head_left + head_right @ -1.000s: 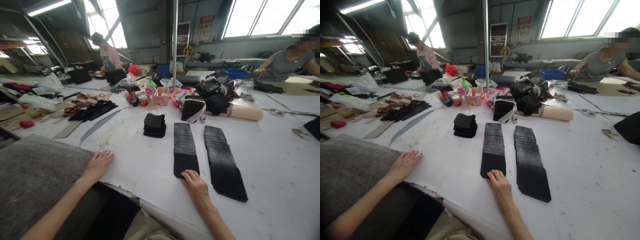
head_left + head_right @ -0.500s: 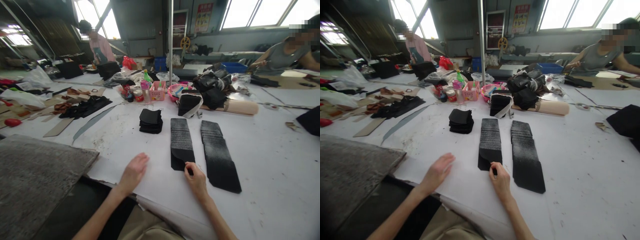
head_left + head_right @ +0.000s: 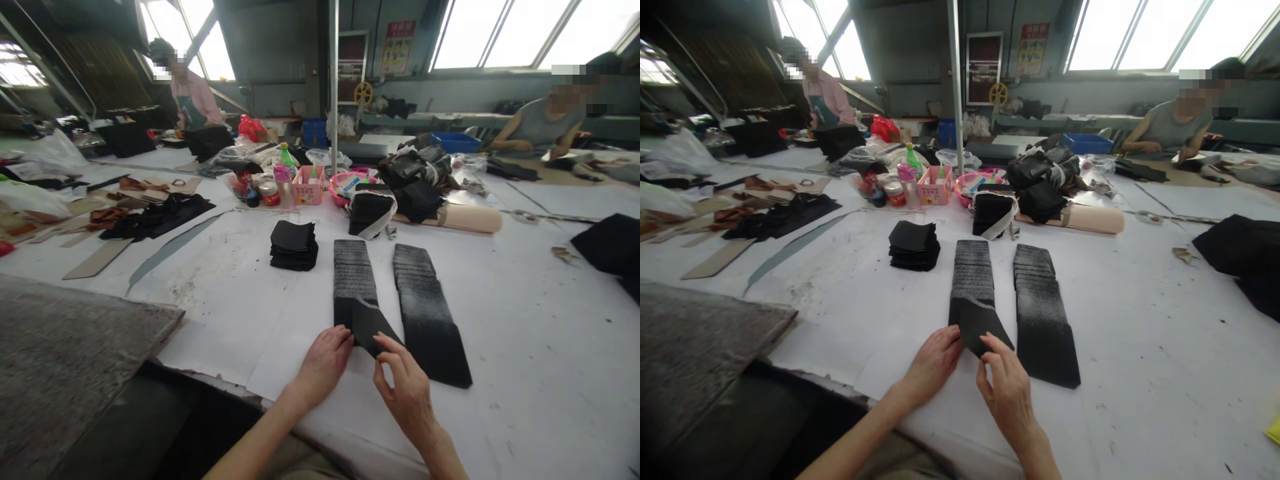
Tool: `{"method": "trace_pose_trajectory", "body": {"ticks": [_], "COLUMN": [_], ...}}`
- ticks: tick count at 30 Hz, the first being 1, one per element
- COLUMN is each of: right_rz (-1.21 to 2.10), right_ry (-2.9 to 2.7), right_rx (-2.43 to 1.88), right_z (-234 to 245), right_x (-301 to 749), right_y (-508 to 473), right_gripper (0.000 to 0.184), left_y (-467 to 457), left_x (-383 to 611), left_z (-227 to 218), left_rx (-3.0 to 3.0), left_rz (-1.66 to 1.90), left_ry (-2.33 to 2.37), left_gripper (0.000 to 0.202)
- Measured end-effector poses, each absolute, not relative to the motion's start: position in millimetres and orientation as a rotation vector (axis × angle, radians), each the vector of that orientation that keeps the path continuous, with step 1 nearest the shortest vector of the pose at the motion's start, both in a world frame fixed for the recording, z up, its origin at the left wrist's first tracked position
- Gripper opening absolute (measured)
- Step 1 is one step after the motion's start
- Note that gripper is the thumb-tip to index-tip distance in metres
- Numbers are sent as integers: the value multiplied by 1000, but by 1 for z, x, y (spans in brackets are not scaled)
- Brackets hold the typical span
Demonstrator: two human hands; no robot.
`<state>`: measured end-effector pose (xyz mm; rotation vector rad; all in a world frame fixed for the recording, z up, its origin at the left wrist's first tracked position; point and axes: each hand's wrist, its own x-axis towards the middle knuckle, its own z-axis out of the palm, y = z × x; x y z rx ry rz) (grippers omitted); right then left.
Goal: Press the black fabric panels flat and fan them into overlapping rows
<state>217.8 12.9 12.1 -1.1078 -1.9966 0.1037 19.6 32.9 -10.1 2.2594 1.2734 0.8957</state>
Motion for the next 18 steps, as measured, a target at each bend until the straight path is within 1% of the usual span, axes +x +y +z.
{"method": "trace_pose_trajectory", "body": {"ticks": [2,5,8,11,15,17,18], "right_rz": [63,107,200,299,542,609,587], "right_ry": [-2168,-2246,-2251,-2290,-2370,-2315,-2267], "right_rx": [-1093,-1169,-1224,-1209,-1136,-1185,-1233], "right_z": [15,11,7,10,21,24,24], "right_x": [213,202,192,187,193,200,204], "right_y": [-5,-30,-52,-69,-73,-62,-53], "right_gripper": [15,19,19,17,8,10,13], "left_y": [34,29,15,-6,-26,-30,-31], "left_x": [12,-3,-14,-14,-9,-9,-9], "left_z": [-8,-4,0,2,0,-1,0], "left_rx": [2331,2251,2195,2275,2376,2393,2399], "left_rz": [867,926,973,879,730,718,714], "left_ry": [1266,1392,1528,1517,1486,1491,1487], "left_gripper": [30,26,20,9,10,11,11]}}
